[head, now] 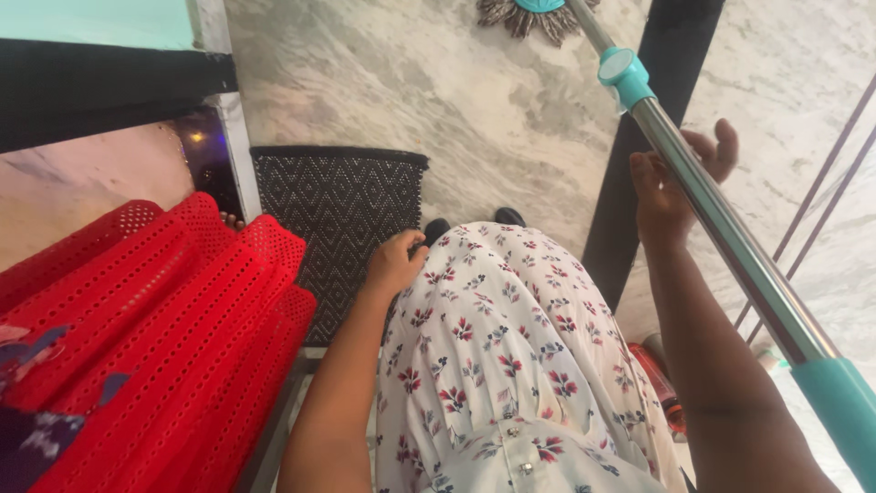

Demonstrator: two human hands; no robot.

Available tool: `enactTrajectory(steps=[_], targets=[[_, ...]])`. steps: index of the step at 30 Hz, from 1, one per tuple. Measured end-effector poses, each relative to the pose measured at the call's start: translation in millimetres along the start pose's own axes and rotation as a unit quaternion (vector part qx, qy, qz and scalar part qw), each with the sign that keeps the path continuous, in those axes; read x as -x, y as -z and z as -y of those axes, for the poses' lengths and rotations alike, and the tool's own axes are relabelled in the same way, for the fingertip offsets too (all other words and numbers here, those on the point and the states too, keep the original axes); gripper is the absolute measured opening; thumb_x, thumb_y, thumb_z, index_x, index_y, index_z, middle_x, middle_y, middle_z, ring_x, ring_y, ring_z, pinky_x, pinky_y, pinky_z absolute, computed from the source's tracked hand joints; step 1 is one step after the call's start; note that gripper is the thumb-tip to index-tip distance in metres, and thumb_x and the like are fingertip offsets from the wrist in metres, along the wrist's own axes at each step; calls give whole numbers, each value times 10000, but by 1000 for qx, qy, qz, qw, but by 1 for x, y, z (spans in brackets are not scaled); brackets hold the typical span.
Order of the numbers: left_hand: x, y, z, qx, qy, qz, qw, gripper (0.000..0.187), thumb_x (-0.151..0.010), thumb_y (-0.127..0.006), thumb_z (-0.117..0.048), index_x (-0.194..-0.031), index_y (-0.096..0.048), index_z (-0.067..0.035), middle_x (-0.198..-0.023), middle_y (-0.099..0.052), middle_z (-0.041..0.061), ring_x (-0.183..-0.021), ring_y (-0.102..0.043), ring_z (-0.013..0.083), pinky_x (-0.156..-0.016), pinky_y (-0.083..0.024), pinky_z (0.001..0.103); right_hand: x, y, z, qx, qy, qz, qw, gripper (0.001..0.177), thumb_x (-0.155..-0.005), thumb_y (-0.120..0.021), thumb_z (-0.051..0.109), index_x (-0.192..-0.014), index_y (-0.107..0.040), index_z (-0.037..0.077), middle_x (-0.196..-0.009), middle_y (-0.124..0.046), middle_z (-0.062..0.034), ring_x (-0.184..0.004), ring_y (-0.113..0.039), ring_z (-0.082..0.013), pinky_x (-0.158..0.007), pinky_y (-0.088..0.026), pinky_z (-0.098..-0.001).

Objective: The person cleans a marble floor with a long-handled mop, picks up and moves a small rug by hand, and continues mopping the floor surface.

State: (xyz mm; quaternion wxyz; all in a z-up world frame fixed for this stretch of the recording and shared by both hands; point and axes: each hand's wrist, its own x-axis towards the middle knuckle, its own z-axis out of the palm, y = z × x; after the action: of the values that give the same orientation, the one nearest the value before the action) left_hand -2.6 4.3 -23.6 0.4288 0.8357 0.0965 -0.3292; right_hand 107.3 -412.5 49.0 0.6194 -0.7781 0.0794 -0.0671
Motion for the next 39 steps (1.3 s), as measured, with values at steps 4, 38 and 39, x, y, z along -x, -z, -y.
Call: enactTrajectory(steps=[4, 38, 39], targets=[[-27, -16, 30, -47, 37, 5, 998, 306, -895, -692, -212, -1179, -690, -99, -1162, -724, 142, -1070, -688, 342, -895, -542, 445, 2, -7, 5, 107, 58, -2, 993, 799, -1042, -810, -62, -1594, -262, 124, -1412, -440, -93, -1176, -576, -147, -945, -598, -264], [-105, -55, 136, -13, 58, -27, 998, 302, -906, -707, -212, -1180, -686, -89, -1180, -715, 142, -1100, -685, 340, -919, -540, 439, 20, -151, -151, 89, 85, -83, 989, 989, -1021, -733, -132, -1648, -38, 185, -1646, -302, -85, -1339, -547, -234, -1027, -591, -342], [-110, -55, 138, -15, 50, -31, 998, 301, -904, -706, -205, -1180, -686, -89, -1184, -714, 143, -1104, -682, 343, -926, -539, 441, 26, -156, -157, 84, 65, -88, 990, 994, -996, -738, -122, -1664, -62, 168, -1688, -258, -85, -1329, -548, -241, -1011, -579, -342]])
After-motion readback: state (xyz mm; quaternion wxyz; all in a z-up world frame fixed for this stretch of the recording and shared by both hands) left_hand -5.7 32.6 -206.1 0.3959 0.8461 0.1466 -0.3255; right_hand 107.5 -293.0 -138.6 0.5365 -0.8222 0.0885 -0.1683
